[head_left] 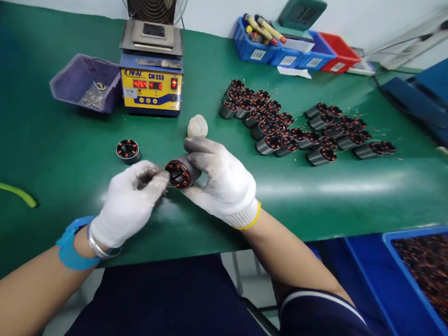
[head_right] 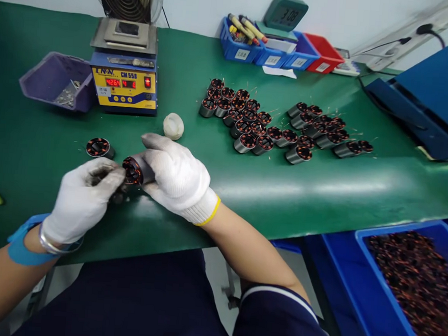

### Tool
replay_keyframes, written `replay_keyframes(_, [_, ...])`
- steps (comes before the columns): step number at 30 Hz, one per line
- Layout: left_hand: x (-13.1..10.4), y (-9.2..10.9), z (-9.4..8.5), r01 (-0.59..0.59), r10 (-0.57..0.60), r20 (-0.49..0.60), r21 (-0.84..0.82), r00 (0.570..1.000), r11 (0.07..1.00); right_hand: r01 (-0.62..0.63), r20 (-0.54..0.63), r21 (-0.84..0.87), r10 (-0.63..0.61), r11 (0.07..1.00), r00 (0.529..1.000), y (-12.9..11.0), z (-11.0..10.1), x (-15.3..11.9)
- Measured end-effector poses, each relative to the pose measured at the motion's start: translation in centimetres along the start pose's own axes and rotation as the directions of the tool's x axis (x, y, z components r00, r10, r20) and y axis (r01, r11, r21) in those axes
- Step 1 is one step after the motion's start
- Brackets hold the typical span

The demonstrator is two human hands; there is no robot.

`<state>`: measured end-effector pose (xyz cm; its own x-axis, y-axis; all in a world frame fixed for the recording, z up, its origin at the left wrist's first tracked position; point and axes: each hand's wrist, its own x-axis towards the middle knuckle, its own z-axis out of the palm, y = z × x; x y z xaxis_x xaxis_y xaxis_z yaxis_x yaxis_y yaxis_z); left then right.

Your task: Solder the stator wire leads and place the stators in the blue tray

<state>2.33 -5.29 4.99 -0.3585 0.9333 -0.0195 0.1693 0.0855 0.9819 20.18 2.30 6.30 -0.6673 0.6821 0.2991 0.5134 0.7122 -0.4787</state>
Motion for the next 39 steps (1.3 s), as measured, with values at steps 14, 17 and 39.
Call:
replay_keyframes(14, [-1.3,-1.2,0.9,0.051,-0.048,0.219,-0.007,0.975,0.999,-0.343,-0.166,-0.401,0.3,0.85,0.939,6.6,-3.4,1.2])
replay_keyframes(17, [-1.2,-2.0,1.2,0.028,-0.06,0.314,0.104,0.947,0.994,-0.373,-0.068,-0.514,0.397,0.772,0.915,6.6,-3.9,3.1])
replay_keyframes(39, [-1.3,-2.2,0.9,-0.107,0.008,0.346,0.268,0.938,0.957,-0.097,0.149,-0.678,0.266,0.729,0.952,5.1,-5.7,5.8])
